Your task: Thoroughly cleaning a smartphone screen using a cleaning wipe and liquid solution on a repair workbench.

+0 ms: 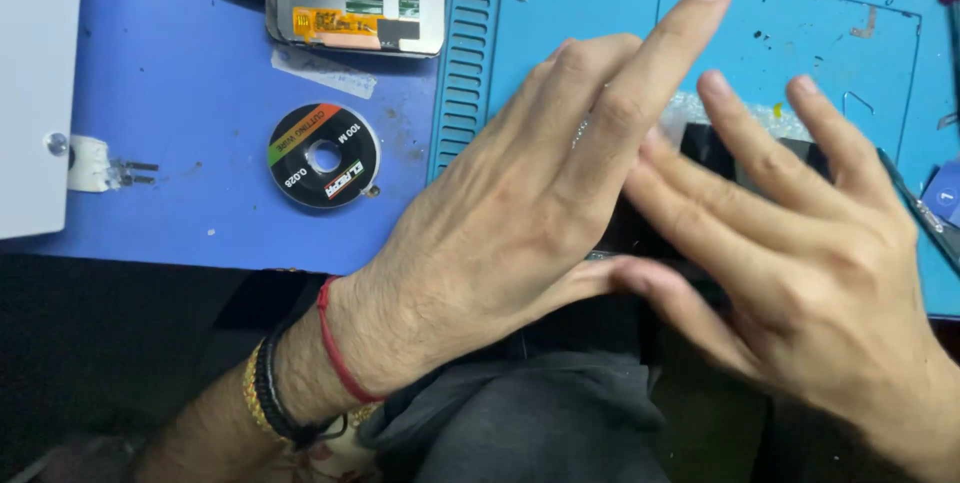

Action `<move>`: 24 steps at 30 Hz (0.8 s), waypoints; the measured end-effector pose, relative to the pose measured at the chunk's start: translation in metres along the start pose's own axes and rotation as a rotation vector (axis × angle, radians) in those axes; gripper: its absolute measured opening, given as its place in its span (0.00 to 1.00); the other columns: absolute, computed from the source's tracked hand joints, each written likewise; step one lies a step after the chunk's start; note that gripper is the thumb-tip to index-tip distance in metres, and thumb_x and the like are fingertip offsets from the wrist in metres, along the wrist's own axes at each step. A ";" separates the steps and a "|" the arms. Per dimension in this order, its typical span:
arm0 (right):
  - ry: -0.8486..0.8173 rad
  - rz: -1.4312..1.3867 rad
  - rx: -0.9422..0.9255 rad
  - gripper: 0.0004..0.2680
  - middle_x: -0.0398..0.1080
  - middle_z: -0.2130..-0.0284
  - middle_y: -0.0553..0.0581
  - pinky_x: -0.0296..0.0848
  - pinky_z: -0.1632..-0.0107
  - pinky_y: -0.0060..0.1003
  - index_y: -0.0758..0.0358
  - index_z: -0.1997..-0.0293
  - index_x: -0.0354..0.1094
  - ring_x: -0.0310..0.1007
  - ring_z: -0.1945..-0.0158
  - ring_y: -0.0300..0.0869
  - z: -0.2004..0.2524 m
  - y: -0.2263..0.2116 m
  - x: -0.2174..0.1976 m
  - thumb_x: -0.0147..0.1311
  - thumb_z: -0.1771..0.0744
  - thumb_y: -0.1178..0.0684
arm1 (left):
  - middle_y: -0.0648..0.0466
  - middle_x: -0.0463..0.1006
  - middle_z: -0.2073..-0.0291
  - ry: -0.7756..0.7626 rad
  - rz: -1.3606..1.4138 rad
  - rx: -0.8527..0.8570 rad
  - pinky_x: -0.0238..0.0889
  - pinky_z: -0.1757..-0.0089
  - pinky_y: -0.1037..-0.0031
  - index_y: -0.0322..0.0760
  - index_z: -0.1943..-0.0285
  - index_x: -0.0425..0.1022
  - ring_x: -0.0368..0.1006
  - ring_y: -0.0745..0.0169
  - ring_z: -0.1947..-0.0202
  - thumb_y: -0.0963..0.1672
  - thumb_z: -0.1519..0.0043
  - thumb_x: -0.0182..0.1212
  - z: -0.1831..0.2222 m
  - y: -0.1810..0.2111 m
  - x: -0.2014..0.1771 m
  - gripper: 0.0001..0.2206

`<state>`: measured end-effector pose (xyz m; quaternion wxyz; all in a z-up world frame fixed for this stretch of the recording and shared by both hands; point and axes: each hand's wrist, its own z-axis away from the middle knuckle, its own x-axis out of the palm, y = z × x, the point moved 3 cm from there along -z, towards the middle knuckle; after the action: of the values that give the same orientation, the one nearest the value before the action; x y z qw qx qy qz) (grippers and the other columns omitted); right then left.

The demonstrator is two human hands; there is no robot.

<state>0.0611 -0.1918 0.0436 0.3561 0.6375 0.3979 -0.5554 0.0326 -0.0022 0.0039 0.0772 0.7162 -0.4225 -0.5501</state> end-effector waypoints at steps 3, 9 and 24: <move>-0.054 -0.045 -0.007 0.18 0.73 0.37 0.59 0.50 0.24 0.63 0.60 0.33 0.70 0.63 0.26 0.65 0.010 0.002 -0.009 0.50 0.31 0.47 | 0.47 0.50 0.15 -0.010 -0.033 -0.006 0.72 0.22 0.63 0.29 0.17 0.39 0.71 0.47 0.23 0.59 0.42 1.05 -0.001 0.000 -0.004 0.69; -0.022 0.003 -0.003 0.18 0.75 0.38 0.60 0.55 0.25 0.64 0.60 0.35 0.74 0.67 0.28 0.65 -0.002 0.004 -0.004 0.47 0.29 0.45 | 0.47 0.48 0.15 -0.010 -0.020 0.015 0.71 0.19 0.58 0.28 0.17 0.40 0.71 0.47 0.20 0.58 0.27 0.85 -0.004 -0.001 -0.001 0.54; -0.043 0.049 0.099 0.16 0.76 0.36 0.62 0.61 0.26 0.66 0.63 0.33 0.73 0.71 0.27 0.70 -0.001 0.010 -0.003 0.53 0.29 0.53 | 0.53 0.51 0.18 -0.052 -0.301 0.040 0.72 0.20 0.61 0.30 0.20 0.43 0.72 0.61 0.21 0.71 0.45 1.01 -0.008 0.001 -0.002 0.72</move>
<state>0.0699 -0.1954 0.0469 0.3460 0.6518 0.3467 -0.5790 0.0384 -0.0041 0.0094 -0.0314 0.7584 -0.3232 -0.5651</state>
